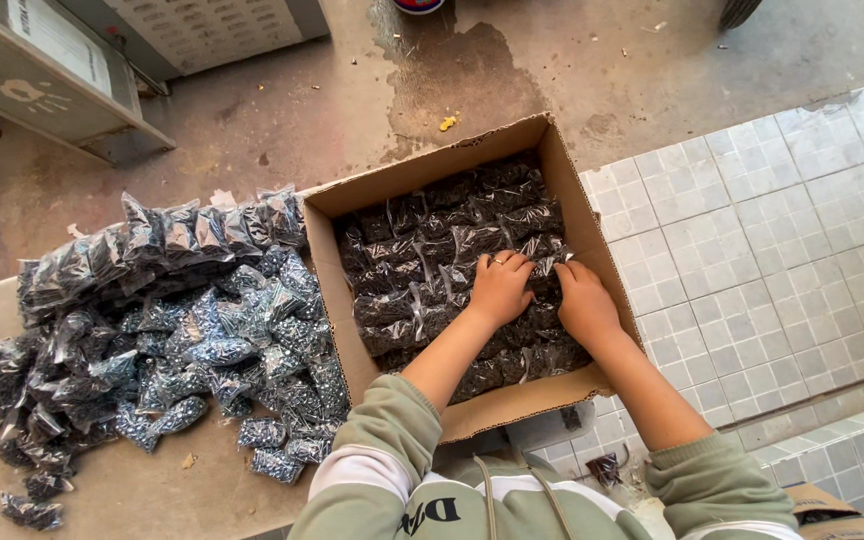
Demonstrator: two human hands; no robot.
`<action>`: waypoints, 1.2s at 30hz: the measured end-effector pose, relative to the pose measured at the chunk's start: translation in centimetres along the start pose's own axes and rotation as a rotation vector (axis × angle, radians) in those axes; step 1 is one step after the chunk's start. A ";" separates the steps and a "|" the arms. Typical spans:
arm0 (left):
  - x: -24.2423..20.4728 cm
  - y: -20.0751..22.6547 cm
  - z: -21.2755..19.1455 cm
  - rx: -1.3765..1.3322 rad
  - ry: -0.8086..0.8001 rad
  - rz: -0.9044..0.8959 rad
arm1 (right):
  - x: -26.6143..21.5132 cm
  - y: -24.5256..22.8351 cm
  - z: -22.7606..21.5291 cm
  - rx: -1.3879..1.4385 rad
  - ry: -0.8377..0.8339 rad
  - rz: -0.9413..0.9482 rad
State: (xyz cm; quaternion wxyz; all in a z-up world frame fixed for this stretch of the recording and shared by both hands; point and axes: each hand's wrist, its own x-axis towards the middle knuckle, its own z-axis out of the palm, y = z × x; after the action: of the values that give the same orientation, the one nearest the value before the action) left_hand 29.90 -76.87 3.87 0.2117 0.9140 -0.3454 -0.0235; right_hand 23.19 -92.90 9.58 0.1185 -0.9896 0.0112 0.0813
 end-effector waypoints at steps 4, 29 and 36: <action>0.2 0.2 -0.3 0.012 -0.007 -0.005 | 0.4 1.3 1.9 -0.057 0.031 -0.036; -0.8 0.8 -1.1 0.088 -0.047 0.006 | 1.2 1.9 2.3 -0.081 0.005 -0.076; -3.5 1.3 -3.4 0.051 -0.317 0.020 | -2.0 -1.8 0.9 0.030 -0.074 0.058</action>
State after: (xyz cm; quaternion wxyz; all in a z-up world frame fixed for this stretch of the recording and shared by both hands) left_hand 27.05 -74.20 7.10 0.1314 0.9004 -0.3840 -0.1564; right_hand 21.15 -90.90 9.47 0.1311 -0.9833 0.0366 0.1212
